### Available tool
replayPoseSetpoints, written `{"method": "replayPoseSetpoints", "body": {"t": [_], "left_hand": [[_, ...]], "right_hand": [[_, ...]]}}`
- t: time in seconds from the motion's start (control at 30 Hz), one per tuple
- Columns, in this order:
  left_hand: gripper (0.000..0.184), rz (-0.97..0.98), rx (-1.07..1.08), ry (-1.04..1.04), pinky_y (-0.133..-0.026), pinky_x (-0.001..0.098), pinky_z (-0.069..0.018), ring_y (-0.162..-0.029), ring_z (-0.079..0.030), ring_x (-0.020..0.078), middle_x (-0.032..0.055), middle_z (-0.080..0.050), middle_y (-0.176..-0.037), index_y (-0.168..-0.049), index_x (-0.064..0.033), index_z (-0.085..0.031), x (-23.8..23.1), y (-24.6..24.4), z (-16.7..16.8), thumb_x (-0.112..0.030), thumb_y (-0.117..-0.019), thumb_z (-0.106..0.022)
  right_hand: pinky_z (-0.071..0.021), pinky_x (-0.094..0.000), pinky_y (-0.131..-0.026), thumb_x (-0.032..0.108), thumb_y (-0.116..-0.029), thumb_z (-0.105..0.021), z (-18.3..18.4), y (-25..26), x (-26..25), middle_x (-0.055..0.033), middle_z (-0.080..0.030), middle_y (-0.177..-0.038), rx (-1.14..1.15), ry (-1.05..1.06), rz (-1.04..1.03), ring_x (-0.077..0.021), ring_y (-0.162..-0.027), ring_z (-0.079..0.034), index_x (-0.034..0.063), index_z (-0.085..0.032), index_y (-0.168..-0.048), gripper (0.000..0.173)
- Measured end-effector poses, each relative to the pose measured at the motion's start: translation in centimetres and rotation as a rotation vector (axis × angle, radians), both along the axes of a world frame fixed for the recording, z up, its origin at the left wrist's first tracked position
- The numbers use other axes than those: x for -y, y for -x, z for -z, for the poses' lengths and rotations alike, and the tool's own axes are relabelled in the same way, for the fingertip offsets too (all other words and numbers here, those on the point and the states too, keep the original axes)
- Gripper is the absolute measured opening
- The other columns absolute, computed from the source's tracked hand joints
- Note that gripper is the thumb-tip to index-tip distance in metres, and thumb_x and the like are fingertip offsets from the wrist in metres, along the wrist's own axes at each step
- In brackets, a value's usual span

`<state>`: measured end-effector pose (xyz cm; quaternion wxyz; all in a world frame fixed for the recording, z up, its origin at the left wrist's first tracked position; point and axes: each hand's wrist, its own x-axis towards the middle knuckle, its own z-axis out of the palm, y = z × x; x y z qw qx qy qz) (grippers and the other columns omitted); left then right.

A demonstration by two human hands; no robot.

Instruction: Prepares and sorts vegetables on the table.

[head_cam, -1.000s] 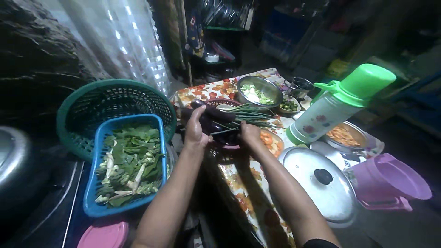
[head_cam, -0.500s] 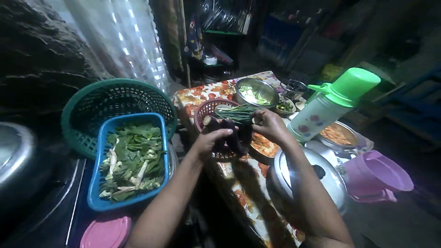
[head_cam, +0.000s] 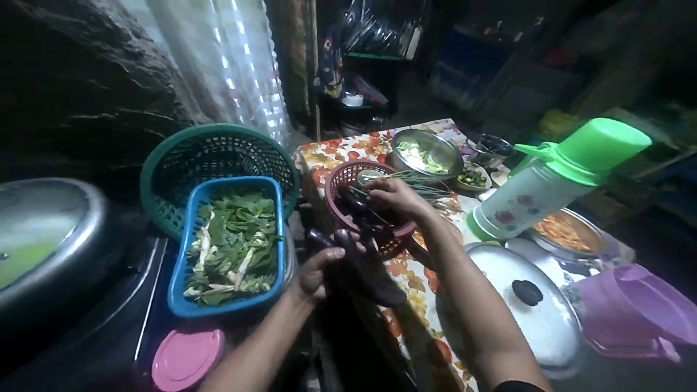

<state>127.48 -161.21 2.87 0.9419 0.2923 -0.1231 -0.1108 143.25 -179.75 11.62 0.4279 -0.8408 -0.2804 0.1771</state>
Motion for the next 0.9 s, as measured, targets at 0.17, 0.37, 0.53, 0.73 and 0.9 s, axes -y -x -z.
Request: {"method": "replayPoseSetpoints", "body": {"t": [0.17, 0.37, 0.53, 0.73, 0.9], "left_hand": [[0.026, -0.103, -0.498, 0.100, -0.068, 0.0297, -0.0605, -0.077, -0.071, 0.0167, 0.0106, -0.070, -0.089, -0.110, -0.0018, -0.059, 7.0, 0.3, 2.9, -0.014, -0.1075, -0.035], [0.025, -0.116, -0.606, 0.120, -0.063, 0.0294, -0.0595, -0.071, -0.069, 0.0155, 0.0095, -0.067, -0.082, -0.107, -0.0037, -0.059, 11.1, -2.5, 2.8, -0.019, -0.1085, -0.039], [0.023, 0.025, -0.526, -0.022, -0.070, 0.0291, -0.0601, -0.075, -0.069, 0.0143, 0.0086, -0.068, -0.085, -0.109, -0.0036, -0.057, 12.2, -5.0, 7.1, -0.014, -0.1093, -0.037], [0.024, 0.045, -0.631, -0.074, -0.070, 0.0312, -0.0595, -0.078, -0.069, 0.0173, 0.0121, -0.069, -0.090, -0.115, -0.0011, -0.057, 12.8, -5.1, 8.9, -0.015, -0.1097, -0.038], [0.026, -0.075, -0.635, 0.011, -0.063, 0.0280, -0.0580, -0.072, -0.067, 0.0147, 0.0093, -0.066, -0.085, -0.109, -0.0044, -0.056, 12.7, -3.8, 6.7, -0.018, -0.1099, -0.033]], "right_hand": [[-0.0505, -0.0536, -0.101, 0.010, -0.1027, -0.053, 9.4, -3.0, -5.4, -0.0230, -0.070, -0.118, 0.115, -0.048, 0.306, -0.0336, -0.110, -0.068, -0.0031, -0.068, -0.123, 0.029], [-0.0535, -0.0455, -0.096, 0.012, -0.1024, -0.056, 9.1, -3.9, -3.1, -0.0183, -0.072, -0.111, 0.198, -0.158, 0.236, -0.0237, -0.102, -0.069, -0.0045, -0.069, -0.118, 0.026], [-0.0525, -0.0444, -0.096, 0.012, -0.1021, -0.057, 5.3, -3.8, 0.2, -0.0186, -0.072, -0.111, 0.262, -0.032, 0.143, -0.0236, -0.101, -0.069, -0.0050, -0.069, -0.118, 0.026], [-0.0487, -0.0529, -0.101, 0.005, -0.1009, -0.053, 0.4, -1.8, 0.9, -0.0202, -0.072, -0.115, 0.363, 0.280, 0.051, -0.0330, -0.111, -0.067, -0.0008, -0.071, -0.120, 0.027], [-0.0474, -0.0611, -0.103, 0.013, -0.1024, -0.055, 4.9, -3.8, -1.8, -0.0233, -0.069, -0.120, 0.244, 0.382, 0.090, -0.0395, -0.117, -0.064, 0.0012, -0.070, -0.125, 0.029]]}}
